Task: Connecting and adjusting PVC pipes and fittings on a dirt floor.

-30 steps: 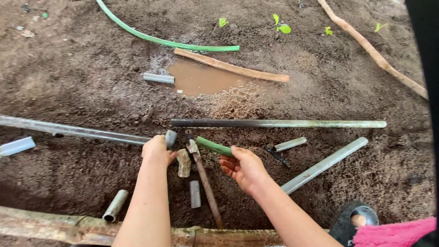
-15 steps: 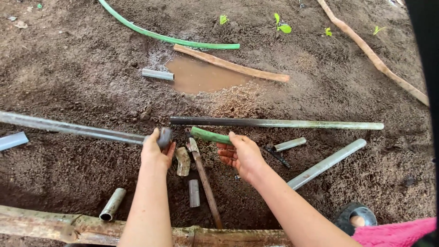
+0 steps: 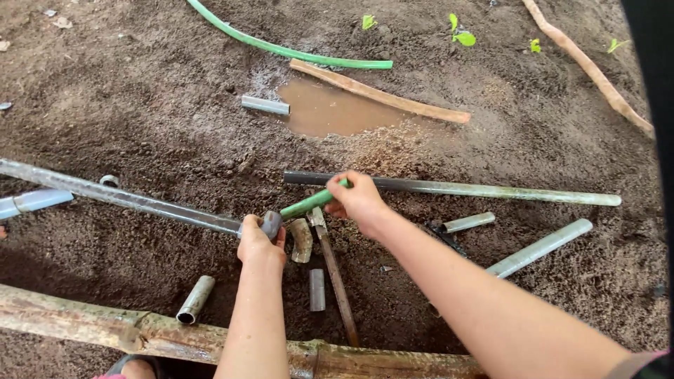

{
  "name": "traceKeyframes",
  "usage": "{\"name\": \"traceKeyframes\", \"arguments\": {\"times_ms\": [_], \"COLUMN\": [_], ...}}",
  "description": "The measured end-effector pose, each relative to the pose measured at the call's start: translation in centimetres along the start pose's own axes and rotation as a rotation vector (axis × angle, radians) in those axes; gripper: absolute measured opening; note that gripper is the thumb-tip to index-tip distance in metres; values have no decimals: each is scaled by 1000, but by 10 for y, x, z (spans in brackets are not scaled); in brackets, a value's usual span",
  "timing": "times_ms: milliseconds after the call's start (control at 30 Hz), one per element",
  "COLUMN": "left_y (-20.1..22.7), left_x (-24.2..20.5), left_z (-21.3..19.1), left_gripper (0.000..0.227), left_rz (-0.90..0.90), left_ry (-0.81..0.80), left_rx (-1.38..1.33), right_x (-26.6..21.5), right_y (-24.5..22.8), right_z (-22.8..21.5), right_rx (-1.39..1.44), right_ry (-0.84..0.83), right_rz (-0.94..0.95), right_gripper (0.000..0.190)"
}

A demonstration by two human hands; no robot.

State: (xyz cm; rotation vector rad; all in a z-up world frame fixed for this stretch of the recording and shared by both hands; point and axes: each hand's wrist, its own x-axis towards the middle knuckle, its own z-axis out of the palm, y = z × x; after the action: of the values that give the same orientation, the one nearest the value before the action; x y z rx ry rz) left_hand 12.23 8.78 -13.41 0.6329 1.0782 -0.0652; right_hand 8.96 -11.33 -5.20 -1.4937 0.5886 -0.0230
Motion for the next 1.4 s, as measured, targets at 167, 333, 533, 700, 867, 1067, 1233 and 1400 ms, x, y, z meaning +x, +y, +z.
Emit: {"name": "traceKeyframes", "arguments": {"times_ms": [167, 333, 533, 700, 867, 1067, 1233, 1400], "left_y": [0, -1, -3, 0, -5, 0, -4, -2], "left_x": [-24, -31, -10, -6, 27, 26, 36, 28], "left_z": [3, 1, -1, -1, 1, 3, 5, 10], "left_gripper": [67, 53, 67, 62, 59, 56, 58, 59], "left_rz": [-146, -131, -168, -217, -302, -322, -308, -293], "left_ry": [-72, -150, -151, -216, -193, -182, -178, -167], "left_rx": [-85, -211, -274, -251, -260, -253, -223, -217], "right_x": [19, 54, 85, 96, 97, 86, 72, 58], "right_y": [-34, -20, -3, -9, 0, 5, -11, -22], "right_z": [19, 47, 78, 88, 89, 82, 87, 93], "right_rx": [-116, 21, 75, -14, -19, -15, -70, -53], "right_ry": [-88, -72, -45, -77, -59, -12, -30, -101], "right_rz": [-57, 46, 110, 106, 111, 94, 8, -8], "right_gripper": [37, 60, 60, 61, 61, 56, 57, 67]}}
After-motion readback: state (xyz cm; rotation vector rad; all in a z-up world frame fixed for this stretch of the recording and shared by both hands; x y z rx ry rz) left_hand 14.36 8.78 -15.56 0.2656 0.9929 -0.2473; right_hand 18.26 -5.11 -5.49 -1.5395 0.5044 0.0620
